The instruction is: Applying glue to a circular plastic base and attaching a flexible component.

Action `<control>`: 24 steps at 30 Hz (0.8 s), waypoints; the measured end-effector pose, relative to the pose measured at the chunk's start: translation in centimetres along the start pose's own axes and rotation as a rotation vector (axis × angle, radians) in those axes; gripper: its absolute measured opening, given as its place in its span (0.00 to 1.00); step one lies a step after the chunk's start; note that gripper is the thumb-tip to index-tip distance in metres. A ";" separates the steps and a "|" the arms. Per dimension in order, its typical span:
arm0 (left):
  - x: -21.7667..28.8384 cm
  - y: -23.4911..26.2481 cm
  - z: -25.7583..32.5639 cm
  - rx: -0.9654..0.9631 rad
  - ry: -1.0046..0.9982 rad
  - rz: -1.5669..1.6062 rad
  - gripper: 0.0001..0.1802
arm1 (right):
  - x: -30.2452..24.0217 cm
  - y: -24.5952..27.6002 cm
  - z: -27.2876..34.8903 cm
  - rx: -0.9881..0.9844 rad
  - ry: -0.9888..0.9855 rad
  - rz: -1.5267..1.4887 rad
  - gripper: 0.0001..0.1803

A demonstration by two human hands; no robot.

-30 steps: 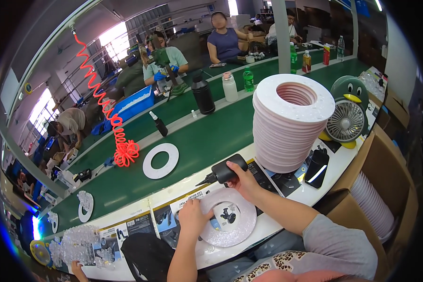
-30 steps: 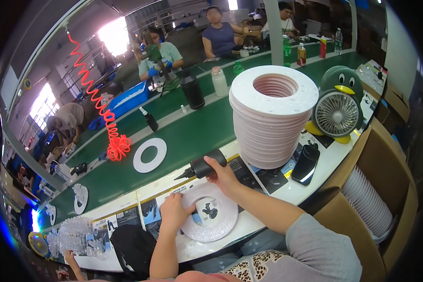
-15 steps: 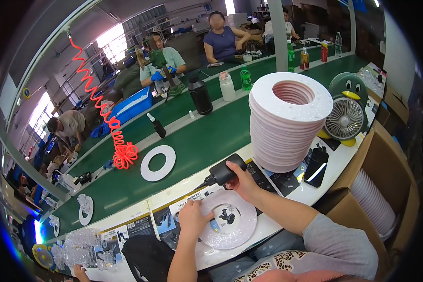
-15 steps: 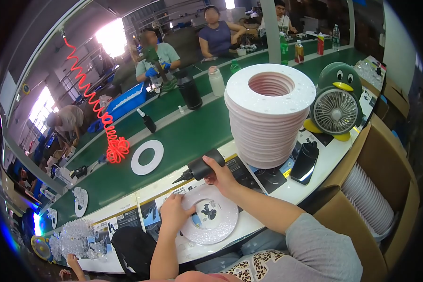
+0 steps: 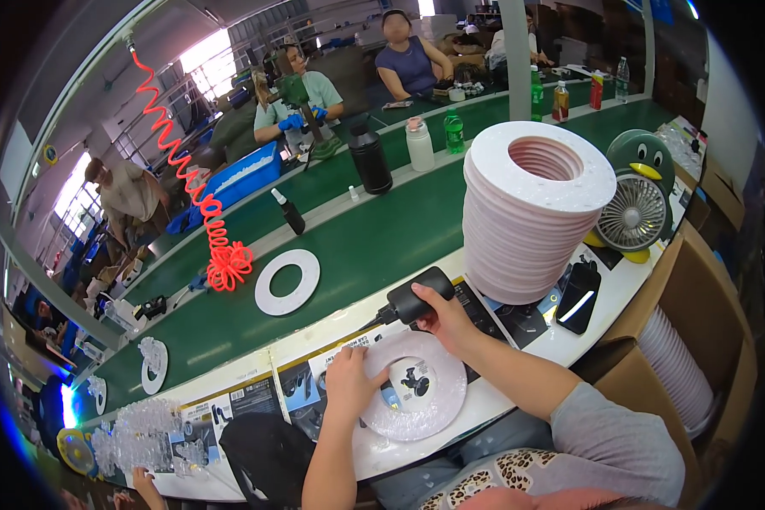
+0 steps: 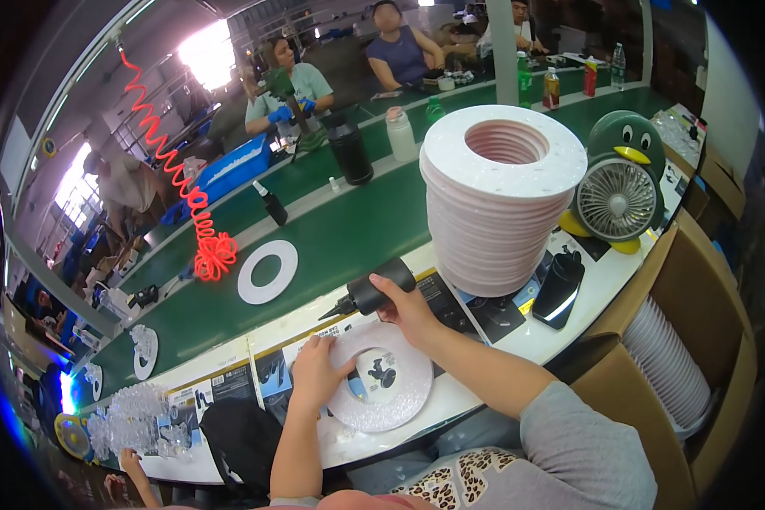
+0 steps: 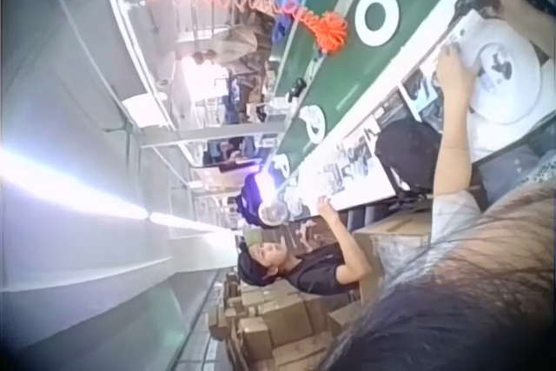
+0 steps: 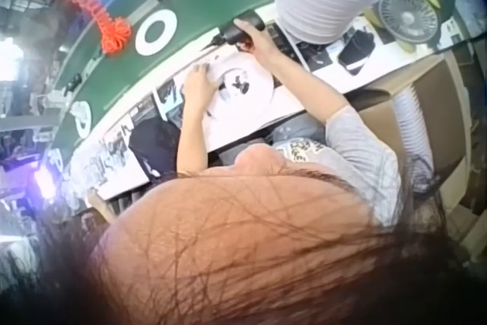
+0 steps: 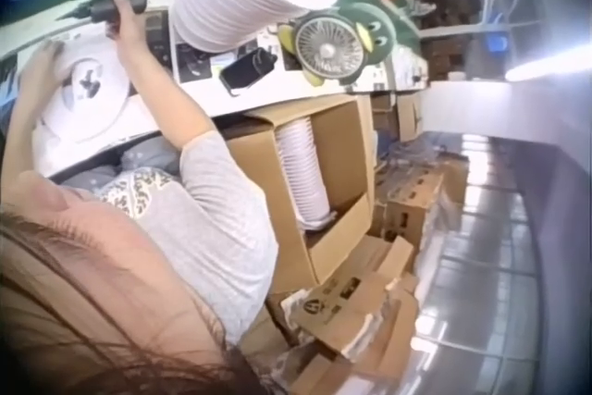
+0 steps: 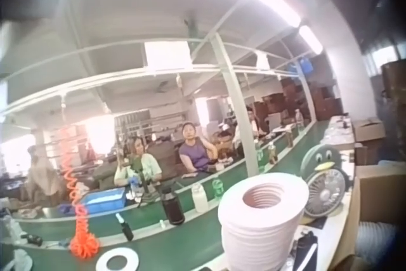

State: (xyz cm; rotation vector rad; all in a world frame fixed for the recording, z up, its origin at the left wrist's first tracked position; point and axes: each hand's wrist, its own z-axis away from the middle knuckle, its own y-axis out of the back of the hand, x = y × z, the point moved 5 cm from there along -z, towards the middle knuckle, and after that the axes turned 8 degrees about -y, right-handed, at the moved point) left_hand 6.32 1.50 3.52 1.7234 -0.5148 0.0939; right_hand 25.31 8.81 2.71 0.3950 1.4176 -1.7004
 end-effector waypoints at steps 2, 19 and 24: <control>0.0 0.0 0.1 0.014 -0.014 0.011 0.29 | 0.1 0.0 0.0 -0.005 0.003 0.001 0.12; -0.7 0.1 0.1 0.061 -0.035 0.025 0.27 | -0.3 0.1 0.1 0.069 0.055 0.091 0.14; -0.7 -0.1 0.1 0.039 -0.025 -0.003 0.27 | -0.2 0.1 0.0 0.055 0.053 0.092 0.14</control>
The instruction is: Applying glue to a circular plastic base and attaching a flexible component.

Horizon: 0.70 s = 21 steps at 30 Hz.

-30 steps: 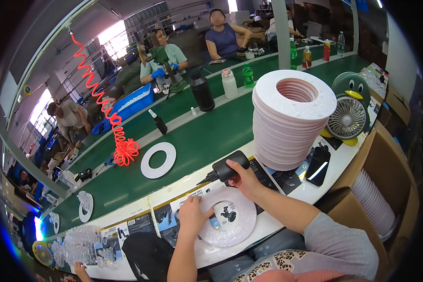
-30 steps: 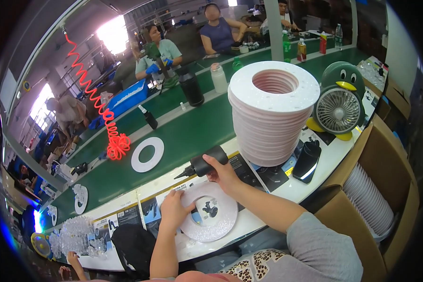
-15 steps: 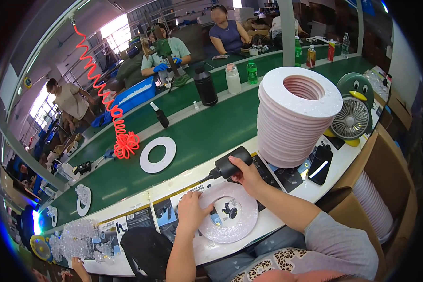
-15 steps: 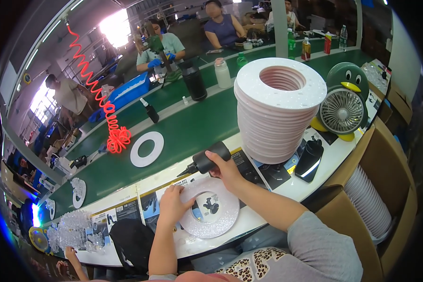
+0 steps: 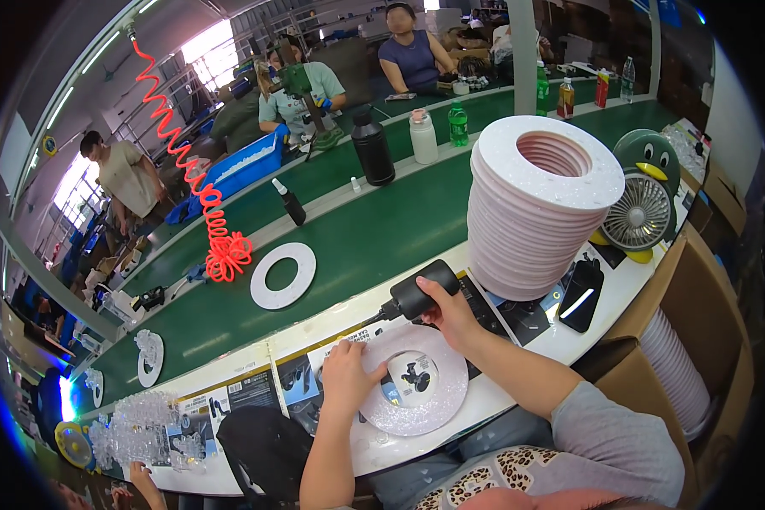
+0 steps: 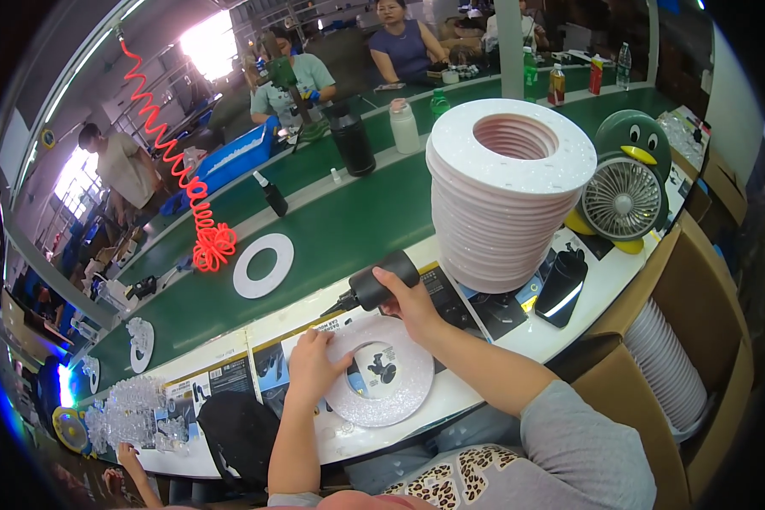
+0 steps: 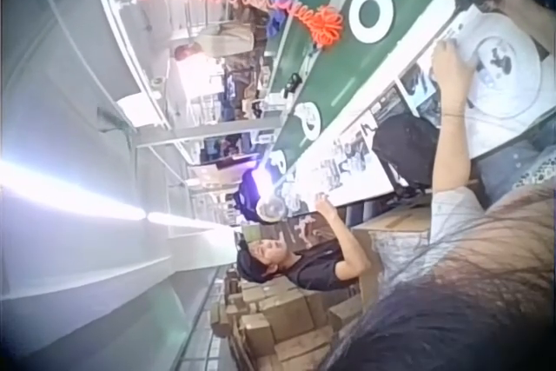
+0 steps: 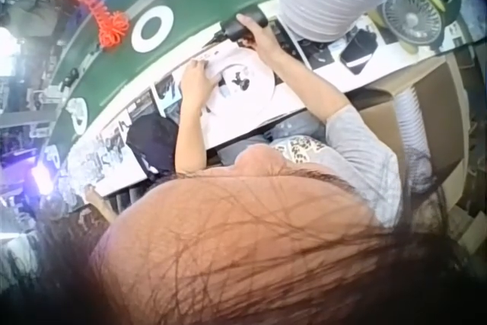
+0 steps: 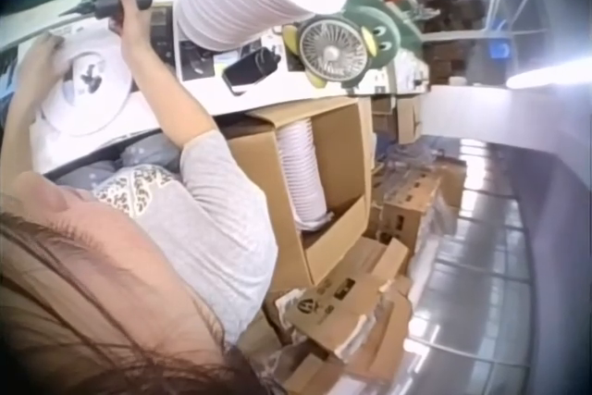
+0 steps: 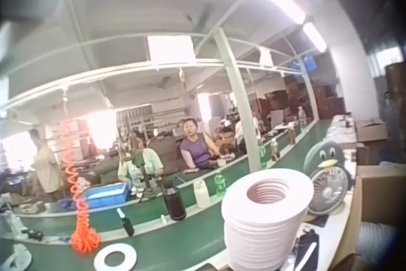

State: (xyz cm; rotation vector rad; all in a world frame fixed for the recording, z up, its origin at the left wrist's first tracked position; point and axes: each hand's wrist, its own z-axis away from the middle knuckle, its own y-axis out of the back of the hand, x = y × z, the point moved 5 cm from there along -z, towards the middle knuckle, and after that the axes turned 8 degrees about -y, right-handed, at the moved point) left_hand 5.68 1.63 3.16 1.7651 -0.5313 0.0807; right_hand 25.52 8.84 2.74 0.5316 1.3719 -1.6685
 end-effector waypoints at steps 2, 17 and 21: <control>0.1 0.1 0.0 -0.004 0.002 -0.006 0.27 | 0.1 0.0 0.0 0.000 -0.004 -0.004 0.14; -0.6 0.1 -1.1 0.081 0.023 0.006 0.28 | -0.6 -0.6 -1.0 -0.015 0.044 -0.019 0.17; -0.4 -1.2 0.0 0.020 -0.005 -0.016 0.28 | 0.0 0.5 0.3 0.093 0.032 -0.045 0.18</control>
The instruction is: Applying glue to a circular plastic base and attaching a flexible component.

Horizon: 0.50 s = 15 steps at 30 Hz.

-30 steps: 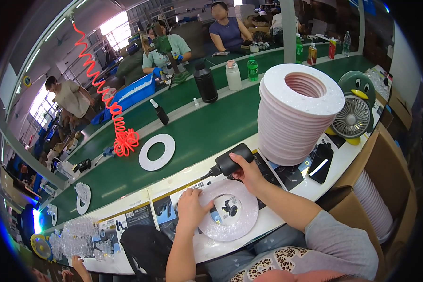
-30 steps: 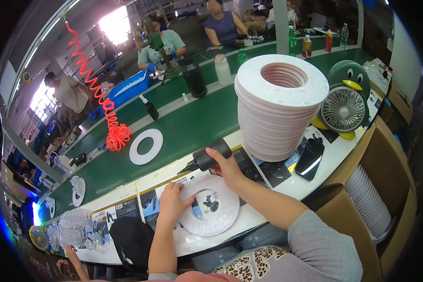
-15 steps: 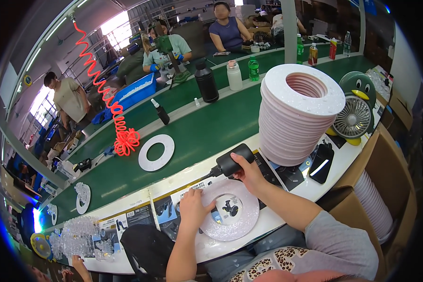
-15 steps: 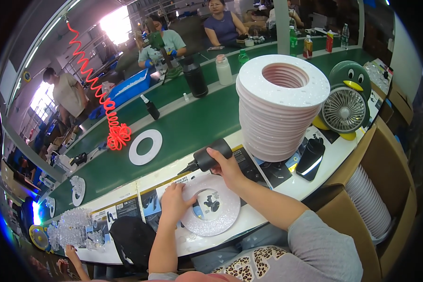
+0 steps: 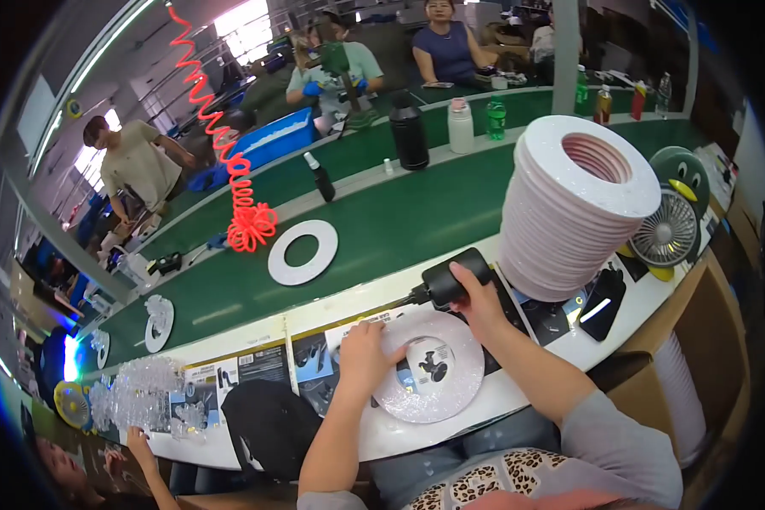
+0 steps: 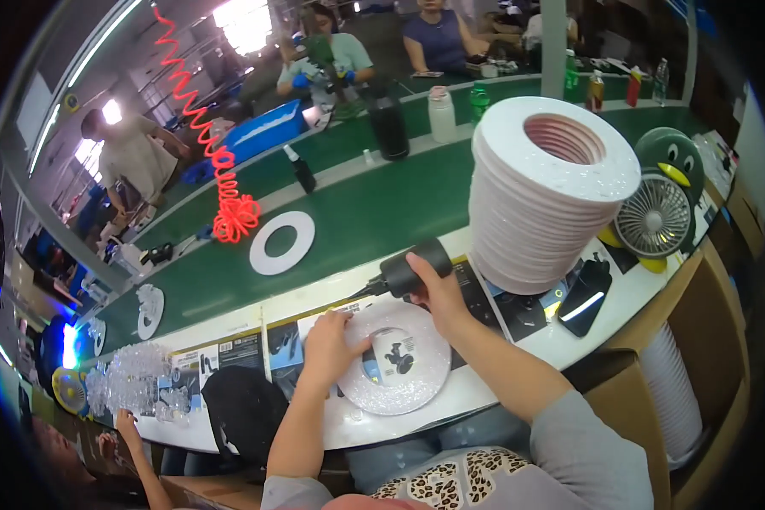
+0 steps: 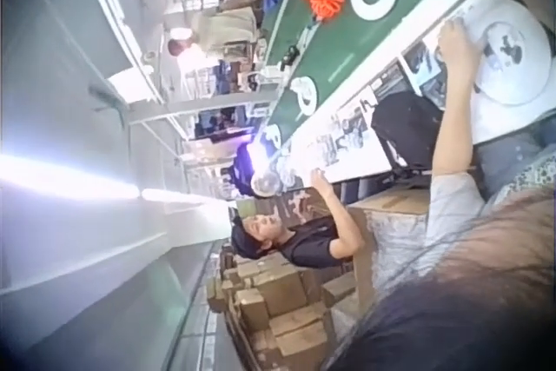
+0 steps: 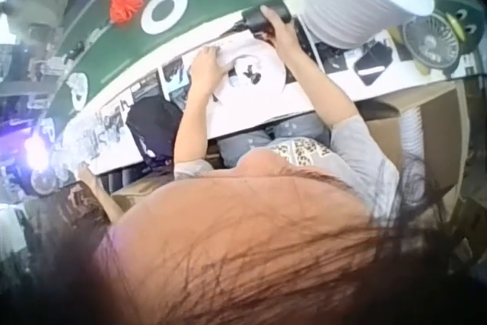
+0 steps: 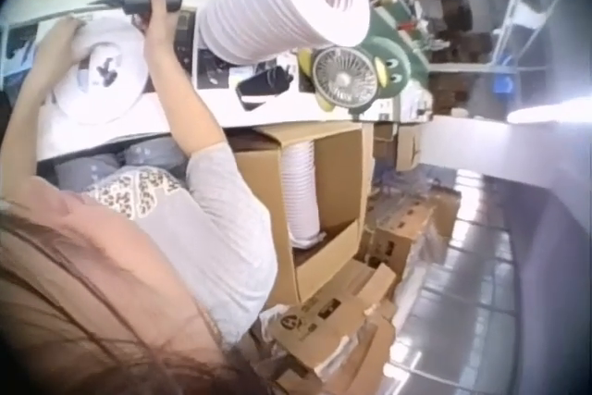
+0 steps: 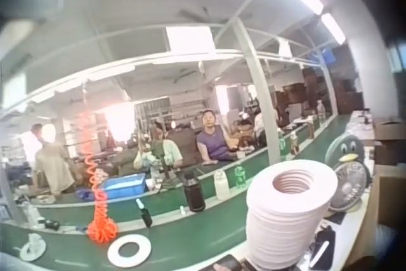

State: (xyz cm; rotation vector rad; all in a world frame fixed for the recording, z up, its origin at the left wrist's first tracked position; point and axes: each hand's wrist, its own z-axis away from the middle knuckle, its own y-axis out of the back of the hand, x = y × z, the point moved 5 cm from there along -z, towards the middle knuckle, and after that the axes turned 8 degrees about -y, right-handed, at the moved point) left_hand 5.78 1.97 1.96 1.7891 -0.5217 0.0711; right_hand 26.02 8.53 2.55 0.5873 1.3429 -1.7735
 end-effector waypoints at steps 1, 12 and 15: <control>-0.6 0.3 -0.4 0.003 0.015 -0.003 0.28 | 0.0 -0.1 -0.9 -0.010 -0.010 0.006 0.18; -0.2 1.2 0.0 0.002 0.043 0.051 0.26 | -0.3 -0.9 1.0 -0.091 0.401 0.590 0.13; -0.4 1.1 0.2 0.014 0.037 0.052 0.26 | -0.8 -1.5 1.5 -0.102 0.500 0.703 0.13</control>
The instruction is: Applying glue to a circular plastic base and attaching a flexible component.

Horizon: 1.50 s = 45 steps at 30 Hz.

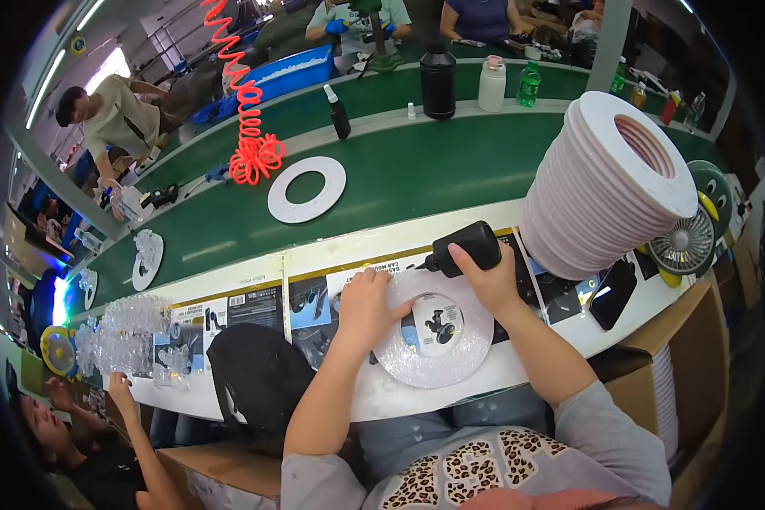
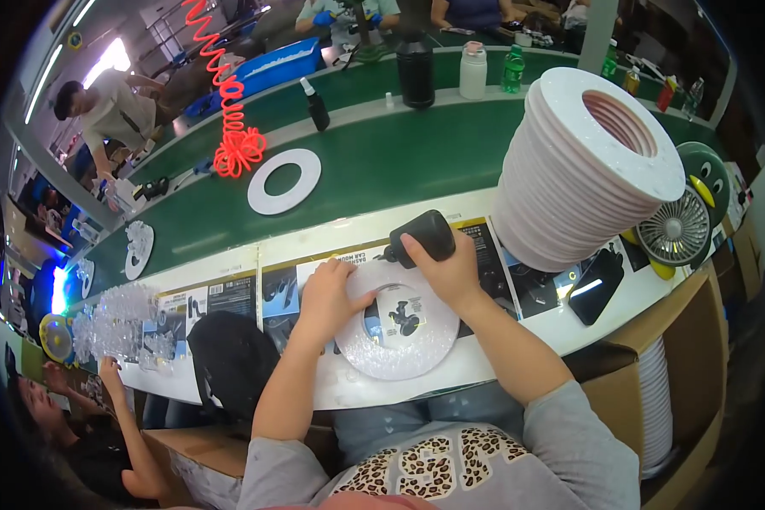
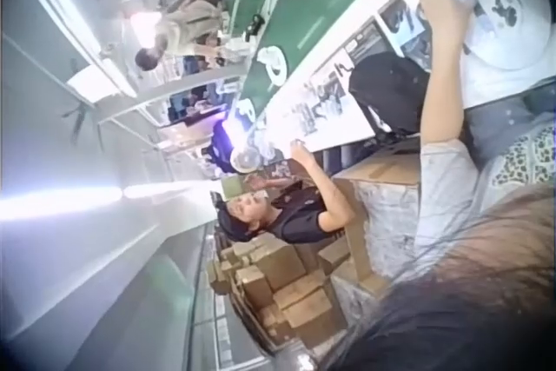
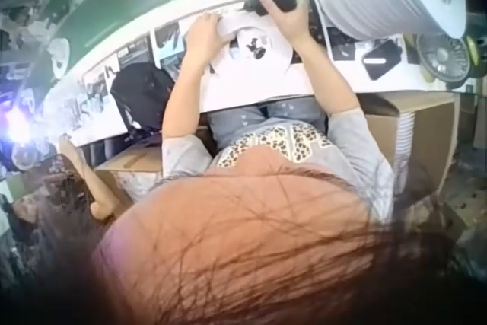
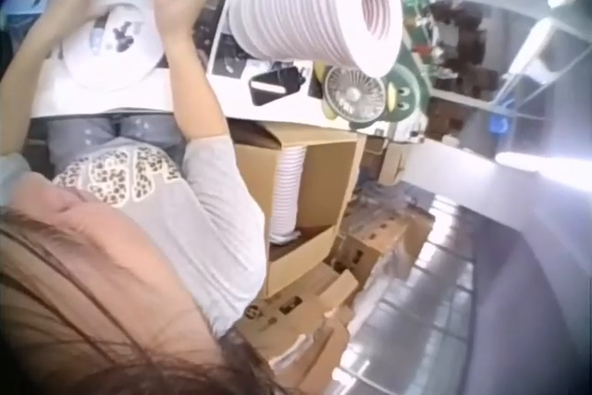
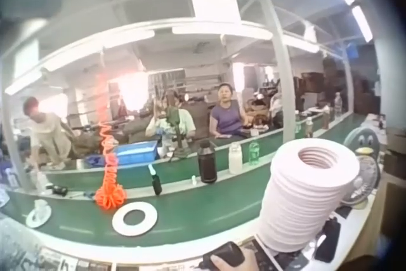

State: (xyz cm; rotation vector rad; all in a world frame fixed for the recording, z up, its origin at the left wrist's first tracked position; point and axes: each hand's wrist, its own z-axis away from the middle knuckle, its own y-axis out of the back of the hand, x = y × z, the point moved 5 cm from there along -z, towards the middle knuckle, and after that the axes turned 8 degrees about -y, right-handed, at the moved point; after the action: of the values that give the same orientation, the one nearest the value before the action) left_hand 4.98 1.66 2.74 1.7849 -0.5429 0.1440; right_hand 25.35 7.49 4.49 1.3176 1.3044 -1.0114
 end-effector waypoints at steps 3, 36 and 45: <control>0.0 0.1 -0.3 -0.015 0.002 -0.014 0.26 | -0.2 -0.2 -0.2 0.000 0.021 0.080 0.13; -0.3 -0.2 -0.4 -0.009 0.010 0.003 0.26 | -0.5 -0.5 -0.5 -0.034 0.043 0.160 0.13; -0.1 -0.1 -0.3 -0.009 0.011 -0.008 0.26 | -0.1 -0.2 -0.5 -0.004 0.046 0.182 0.14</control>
State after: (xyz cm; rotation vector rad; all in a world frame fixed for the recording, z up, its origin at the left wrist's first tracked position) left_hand 5.01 2.02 2.73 1.7761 -0.5281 0.1453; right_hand 25.11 7.98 4.63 1.4356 1.1950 -0.8562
